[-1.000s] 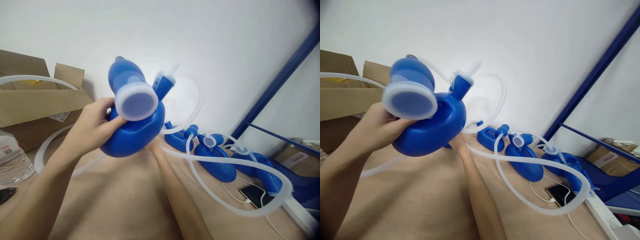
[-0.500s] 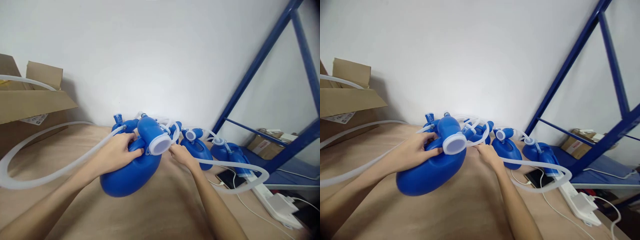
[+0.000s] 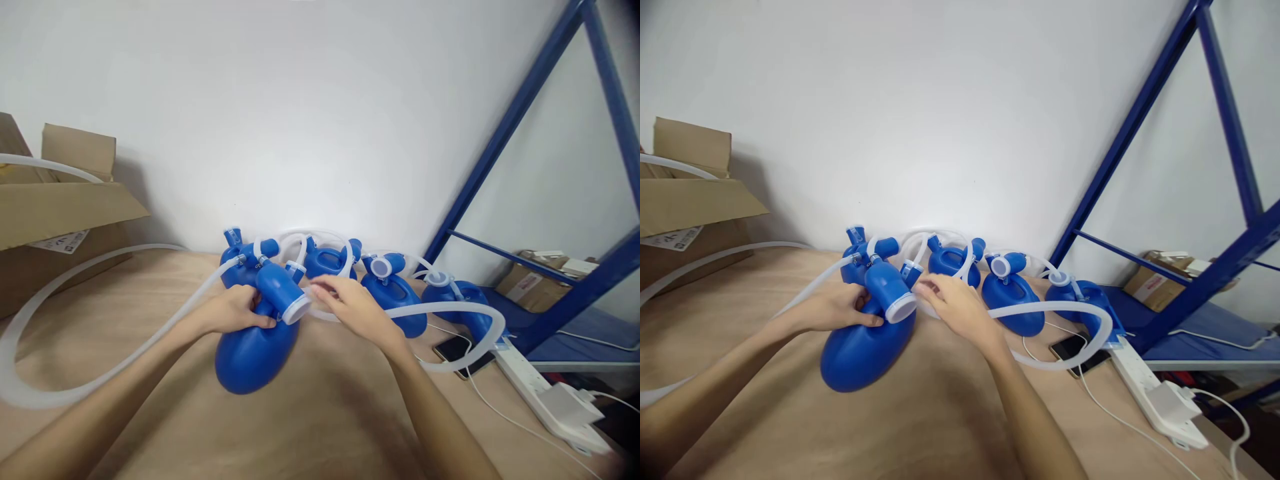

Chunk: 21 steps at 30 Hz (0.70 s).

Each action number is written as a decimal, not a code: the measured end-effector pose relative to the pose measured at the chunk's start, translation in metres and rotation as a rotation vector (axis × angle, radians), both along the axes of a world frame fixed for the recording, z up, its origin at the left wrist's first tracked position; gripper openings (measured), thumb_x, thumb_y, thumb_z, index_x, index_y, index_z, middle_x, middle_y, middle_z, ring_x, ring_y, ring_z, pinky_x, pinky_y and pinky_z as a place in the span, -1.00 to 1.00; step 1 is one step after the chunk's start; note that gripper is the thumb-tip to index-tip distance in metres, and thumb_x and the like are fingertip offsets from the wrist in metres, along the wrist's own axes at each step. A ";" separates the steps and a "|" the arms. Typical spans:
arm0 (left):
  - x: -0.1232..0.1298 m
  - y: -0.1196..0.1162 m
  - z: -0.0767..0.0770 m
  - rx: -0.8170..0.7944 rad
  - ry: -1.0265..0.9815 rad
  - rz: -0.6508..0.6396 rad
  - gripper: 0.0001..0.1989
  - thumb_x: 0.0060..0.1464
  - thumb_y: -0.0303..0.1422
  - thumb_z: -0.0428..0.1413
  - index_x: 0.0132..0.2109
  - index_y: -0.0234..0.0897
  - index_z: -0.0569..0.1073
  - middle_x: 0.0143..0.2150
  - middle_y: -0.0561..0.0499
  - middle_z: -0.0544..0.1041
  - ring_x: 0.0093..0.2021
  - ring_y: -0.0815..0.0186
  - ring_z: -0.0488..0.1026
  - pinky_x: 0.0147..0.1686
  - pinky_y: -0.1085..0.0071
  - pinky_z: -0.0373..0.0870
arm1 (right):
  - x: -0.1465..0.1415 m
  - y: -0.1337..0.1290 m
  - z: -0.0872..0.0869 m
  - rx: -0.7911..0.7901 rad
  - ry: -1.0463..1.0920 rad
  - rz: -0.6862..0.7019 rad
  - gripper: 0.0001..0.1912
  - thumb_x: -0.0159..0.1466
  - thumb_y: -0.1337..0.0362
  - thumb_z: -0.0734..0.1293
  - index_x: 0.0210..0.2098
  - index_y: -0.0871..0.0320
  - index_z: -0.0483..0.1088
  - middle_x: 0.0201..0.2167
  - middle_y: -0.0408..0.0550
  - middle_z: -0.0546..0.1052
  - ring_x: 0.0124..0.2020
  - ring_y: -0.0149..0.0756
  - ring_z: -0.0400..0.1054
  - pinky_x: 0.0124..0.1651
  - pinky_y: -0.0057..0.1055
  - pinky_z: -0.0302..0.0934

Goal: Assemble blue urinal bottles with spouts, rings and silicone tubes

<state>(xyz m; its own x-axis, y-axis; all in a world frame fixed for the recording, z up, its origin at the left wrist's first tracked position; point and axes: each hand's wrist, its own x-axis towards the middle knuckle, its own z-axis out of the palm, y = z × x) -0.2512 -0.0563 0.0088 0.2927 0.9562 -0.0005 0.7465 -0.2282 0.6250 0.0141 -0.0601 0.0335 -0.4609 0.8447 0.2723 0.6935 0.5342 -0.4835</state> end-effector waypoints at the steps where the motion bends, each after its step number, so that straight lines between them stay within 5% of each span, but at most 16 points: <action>1: 0.002 -0.001 -0.001 -0.064 -0.026 -0.015 -0.53 -0.15 0.11 0.28 -0.45 -0.21 0.39 -0.43 0.02 0.47 -0.35 0.12 0.47 -0.39 0.28 0.35 | -0.006 -0.006 0.002 0.002 0.089 0.009 -0.55 0.52 -0.04 0.13 0.19 -0.05 0.49 0.14 -0.04 0.60 0.14 -0.07 0.49 0.19 -0.13 0.33; 5: 0.010 -0.010 0.002 -0.292 -0.166 -0.133 -0.51 -0.01 0.15 0.19 -0.36 -0.22 0.50 -0.33 -0.03 0.54 -0.28 0.10 0.53 -0.42 0.33 0.43 | -0.023 -0.012 -0.002 -0.035 0.112 0.075 -0.29 0.35 -0.07 0.39 0.41 -0.09 0.23 0.37 -0.01 0.38 0.33 0.03 0.33 0.32 0.00 0.25; 10: -0.008 -0.007 0.015 0.229 0.055 -0.035 -0.54 0.12 0.11 0.14 -0.37 -0.22 0.45 -0.37 -0.06 0.55 -0.31 0.11 0.50 -0.32 0.28 0.37 | -0.020 0.002 -0.014 0.020 0.119 0.145 -0.26 0.27 0.16 0.48 0.40 -0.07 0.25 0.38 0.01 0.39 0.37 0.03 0.30 0.39 0.04 0.19; 14: -0.026 0.004 0.015 0.690 0.255 0.039 -0.65 0.22 -0.09 0.14 0.02 -0.21 0.50 -0.01 -0.16 0.56 -0.09 0.03 0.53 -0.15 0.23 0.43 | -0.010 0.013 -0.014 -0.011 0.154 0.238 -0.24 0.26 0.17 0.49 0.41 -0.07 0.25 0.40 0.03 0.36 0.40 0.06 0.25 0.43 0.09 0.13; 19: -0.025 0.008 0.011 0.809 0.301 -0.075 -0.66 0.33 -0.16 -0.01 0.02 -0.20 0.56 0.06 -0.17 0.52 0.00 0.07 0.50 -0.02 0.20 0.44 | 0.000 0.020 -0.010 -0.099 0.159 0.311 -0.25 0.26 0.17 0.51 0.39 -0.05 0.28 0.37 0.02 0.40 0.36 0.05 0.31 0.41 0.03 0.16; 21: -0.021 0.003 0.014 0.763 0.251 -0.013 -0.64 0.28 -0.11 0.02 -0.04 -0.24 0.56 0.03 -0.18 0.51 -0.10 0.11 0.50 -0.09 0.21 0.45 | 0.003 0.022 -0.010 -0.103 0.160 0.322 -0.25 0.26 0.17 0.52 0.40 -0.06 0.28 0.37 0.01 0.40 0.36 0.05 0.30 0.41 0.02 0.17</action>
